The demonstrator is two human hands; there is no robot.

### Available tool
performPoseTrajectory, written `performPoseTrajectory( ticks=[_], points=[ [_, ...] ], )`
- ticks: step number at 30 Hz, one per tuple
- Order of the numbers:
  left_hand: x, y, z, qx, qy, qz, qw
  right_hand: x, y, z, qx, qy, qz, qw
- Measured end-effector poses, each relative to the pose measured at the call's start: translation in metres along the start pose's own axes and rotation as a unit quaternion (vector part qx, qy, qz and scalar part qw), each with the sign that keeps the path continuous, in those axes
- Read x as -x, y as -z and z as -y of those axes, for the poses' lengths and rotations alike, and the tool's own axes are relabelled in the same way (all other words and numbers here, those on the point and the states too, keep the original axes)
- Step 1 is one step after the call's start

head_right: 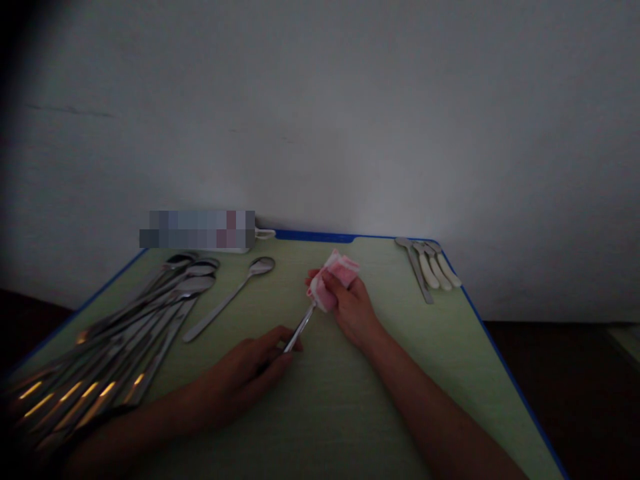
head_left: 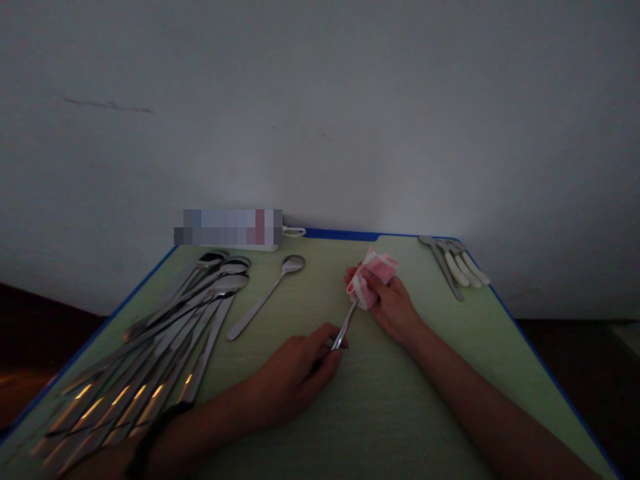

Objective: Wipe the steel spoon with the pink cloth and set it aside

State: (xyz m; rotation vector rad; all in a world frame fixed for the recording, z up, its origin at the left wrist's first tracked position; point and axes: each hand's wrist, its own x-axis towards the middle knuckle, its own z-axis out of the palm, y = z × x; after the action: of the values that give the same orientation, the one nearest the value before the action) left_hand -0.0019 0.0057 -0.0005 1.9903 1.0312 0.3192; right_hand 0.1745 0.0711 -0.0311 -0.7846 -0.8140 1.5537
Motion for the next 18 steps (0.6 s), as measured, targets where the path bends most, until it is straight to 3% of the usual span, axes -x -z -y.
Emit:
performPoseTrajectory(
  ticks=[12, 18],
  points=[
    [0.0037, 0.0021, -0.0025, 0.041, 0.012, -0.002, 0.999, 0.0053, -0.0039, 0.0037, -0.003, -0.015, 0.009, 1.000],
    [0.0004, 0.0020, -0.0016, 0.078, 0.044, -0.059, 0.994, 0.0041, -0.0008, 0.0011, 0.054, -0.028, 0.033, 0.998]
  ],
)
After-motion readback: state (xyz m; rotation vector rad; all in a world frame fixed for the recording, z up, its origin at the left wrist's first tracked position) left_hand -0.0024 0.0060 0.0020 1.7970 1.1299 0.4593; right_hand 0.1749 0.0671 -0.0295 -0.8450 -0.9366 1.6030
